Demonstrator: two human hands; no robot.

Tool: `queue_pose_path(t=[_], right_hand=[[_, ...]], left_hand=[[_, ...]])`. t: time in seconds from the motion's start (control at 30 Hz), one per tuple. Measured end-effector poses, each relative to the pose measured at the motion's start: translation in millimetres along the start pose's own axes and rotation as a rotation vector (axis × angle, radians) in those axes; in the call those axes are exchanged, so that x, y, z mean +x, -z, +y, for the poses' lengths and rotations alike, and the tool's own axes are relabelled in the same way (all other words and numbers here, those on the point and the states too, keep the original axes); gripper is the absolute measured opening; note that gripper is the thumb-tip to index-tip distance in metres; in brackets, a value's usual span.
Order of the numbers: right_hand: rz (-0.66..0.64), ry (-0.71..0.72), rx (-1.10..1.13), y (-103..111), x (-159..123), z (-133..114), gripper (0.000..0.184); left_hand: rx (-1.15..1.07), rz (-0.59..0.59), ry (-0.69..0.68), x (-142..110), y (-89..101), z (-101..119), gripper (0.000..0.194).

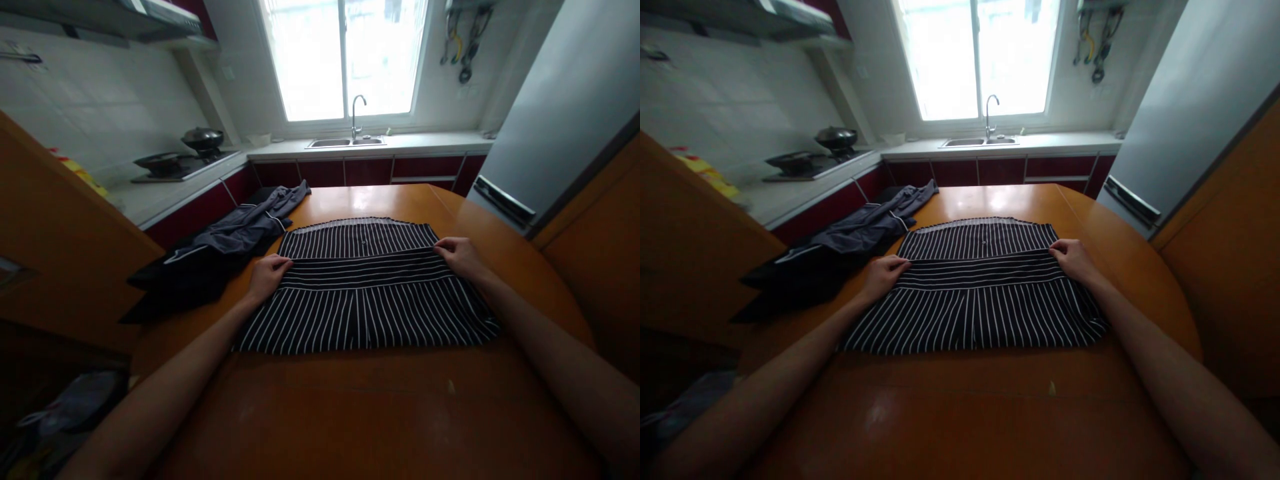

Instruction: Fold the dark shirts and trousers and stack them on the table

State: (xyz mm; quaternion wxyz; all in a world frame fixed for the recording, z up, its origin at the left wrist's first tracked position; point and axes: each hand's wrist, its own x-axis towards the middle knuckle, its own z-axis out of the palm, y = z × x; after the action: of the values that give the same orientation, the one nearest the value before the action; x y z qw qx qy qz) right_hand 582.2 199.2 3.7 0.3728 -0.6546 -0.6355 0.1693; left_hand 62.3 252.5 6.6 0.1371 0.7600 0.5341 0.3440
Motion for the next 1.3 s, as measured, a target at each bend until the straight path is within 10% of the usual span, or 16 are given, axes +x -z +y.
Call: queue_pose_path(t=[0.3, 0.47, 0.63, 0.77, 1.1, 1.3], right_hand=[[-0.115, 0.009, -0.245, -0.2, 2.3, 6.9, 0.029], [-0.019, 0.12, -0.517, -0.2, -21.3, -50.4, 0.046], [-0.199, 0.39, -0.384, -77.9, -61.8, -121.3, 0.061], [-0.312, 0.293, -0.408, -119.5, -71.8, -116.8, 0.069], [-0.2, -0.093, -0.61, -24.5, -56.4, -1.4, 0.074], [0.0, -0.008, -0.53, 9.4, -82.4, -3.6, 0.065]], left_hand=[[0.039, -0.081, -0.002, 5.5, 4.1, -13.8, 0.042], [0.166, -0.153, -0.261, -1.7, 20.1, 43.4, 0.064], [0.277, -0.431, -0.474, -33.0, -35.1, 121.2, 0.063], [0.342, -0.475, -0.441, -50.9, -81.2, 130.3, 0.065], [0.468, -0.349, -0.072, -60.0, -27.0, 39.3, 0.068], [0.413, -0.275, -0.06, -90.8, 23.4, 24.6, 0.061]])
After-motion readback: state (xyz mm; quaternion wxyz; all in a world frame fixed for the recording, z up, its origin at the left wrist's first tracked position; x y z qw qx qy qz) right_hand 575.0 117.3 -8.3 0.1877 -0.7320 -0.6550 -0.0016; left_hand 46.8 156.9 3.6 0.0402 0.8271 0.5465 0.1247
